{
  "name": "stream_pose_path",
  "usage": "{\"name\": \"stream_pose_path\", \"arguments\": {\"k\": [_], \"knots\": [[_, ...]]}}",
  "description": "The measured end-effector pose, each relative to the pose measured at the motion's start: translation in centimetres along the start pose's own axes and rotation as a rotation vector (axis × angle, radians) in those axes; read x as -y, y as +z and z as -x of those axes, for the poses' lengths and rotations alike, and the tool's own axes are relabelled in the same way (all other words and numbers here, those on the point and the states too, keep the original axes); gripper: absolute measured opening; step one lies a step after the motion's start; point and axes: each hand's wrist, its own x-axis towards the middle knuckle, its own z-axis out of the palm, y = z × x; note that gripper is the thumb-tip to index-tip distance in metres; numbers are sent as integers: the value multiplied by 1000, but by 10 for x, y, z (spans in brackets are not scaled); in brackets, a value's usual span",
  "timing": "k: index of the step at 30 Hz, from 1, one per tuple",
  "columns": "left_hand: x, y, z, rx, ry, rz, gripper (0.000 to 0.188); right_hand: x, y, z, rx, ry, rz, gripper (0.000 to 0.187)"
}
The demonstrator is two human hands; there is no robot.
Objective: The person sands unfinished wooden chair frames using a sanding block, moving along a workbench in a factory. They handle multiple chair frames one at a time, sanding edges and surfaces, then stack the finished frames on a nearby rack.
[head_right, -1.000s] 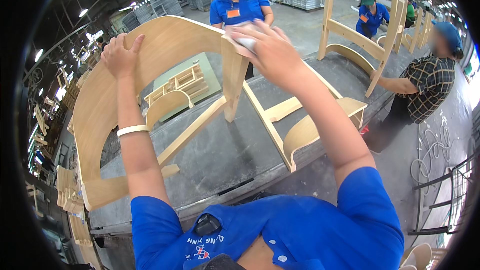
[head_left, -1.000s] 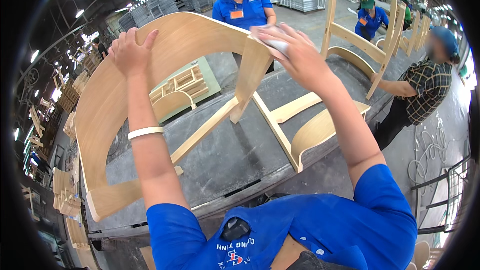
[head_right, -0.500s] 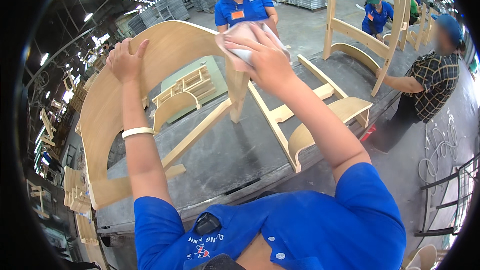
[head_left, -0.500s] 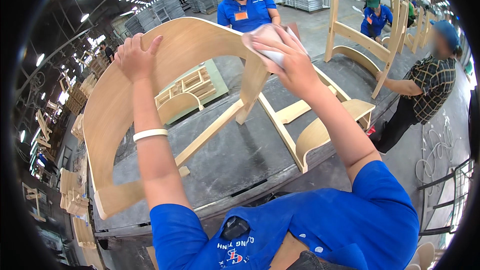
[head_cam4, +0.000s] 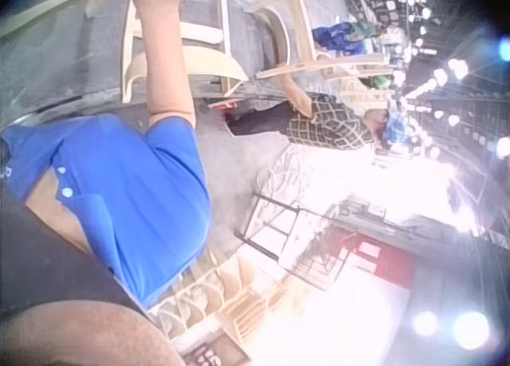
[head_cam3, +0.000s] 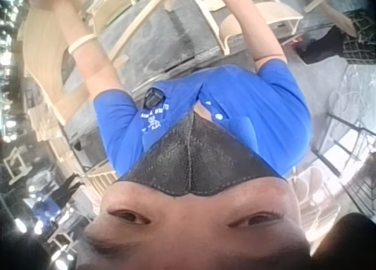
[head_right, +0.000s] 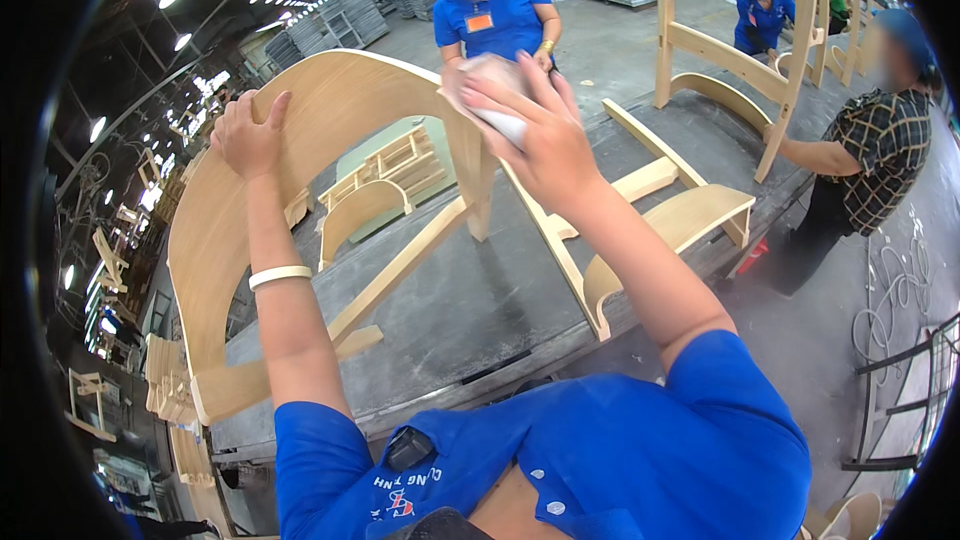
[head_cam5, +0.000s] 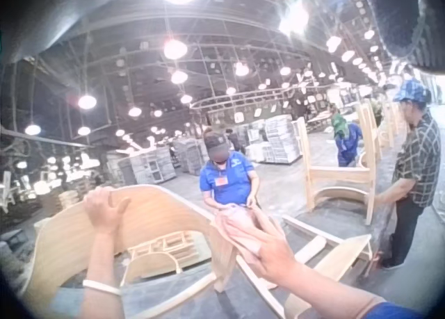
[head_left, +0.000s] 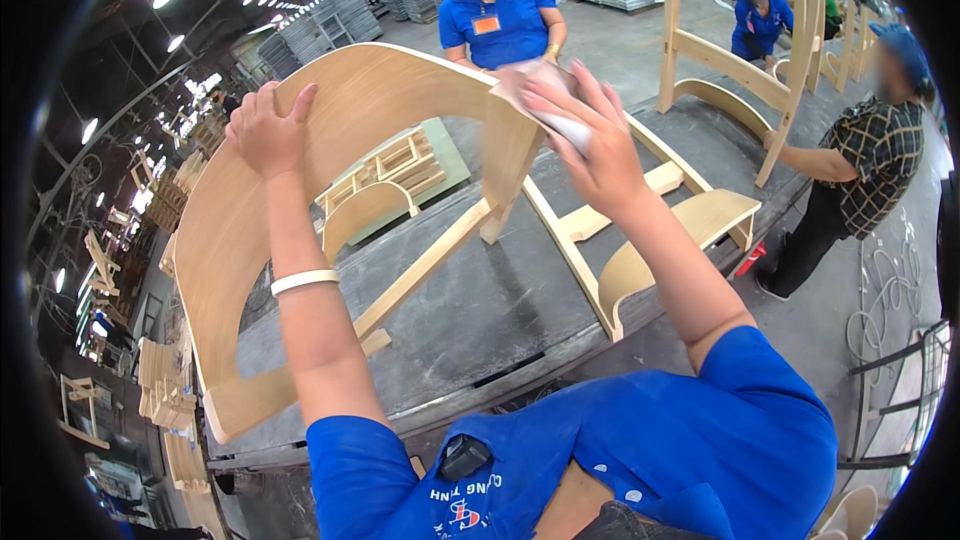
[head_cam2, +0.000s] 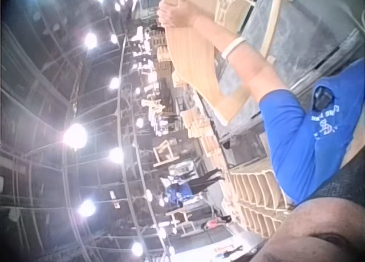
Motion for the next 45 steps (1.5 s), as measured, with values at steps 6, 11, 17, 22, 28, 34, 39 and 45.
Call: {"name": "stream_pose_path", "arguments": {"k": [6, 11, 17, 22, 28, 34, 39, 45], "knots": [[3, 5, 1, -1, -11, -34, 56, -8, 23, -6, -88, -15, -33, 33], [0, 0, 0, 8, -10, -39, 55, -15, 64, 44, -371, 31, -229, 34], [-10, -21, 6, -76, 9, -30, 54, -37, 59, 121, -377, 333, -449, 32], [-20, -40, 10, -75, 25, -30, 53, -48, 33, 113, -418, 292, -457, 35], [-29, -58, 12, -88, 32, -20, 52, -31, -27, 89, -285, 132, -412, 32], [-35, -72, 17, -107, 29, 5, 39, 3, -84, 54, 295, -43, 42, 39], [-36, -77, 17, -108, 17, 1, 34, 16, -79, 28, 395, -41, 80, 51], [-38, -73, 19, -115, 2, -16, 32, 20, -95, 35, 364, -31, 88, 51]]}}
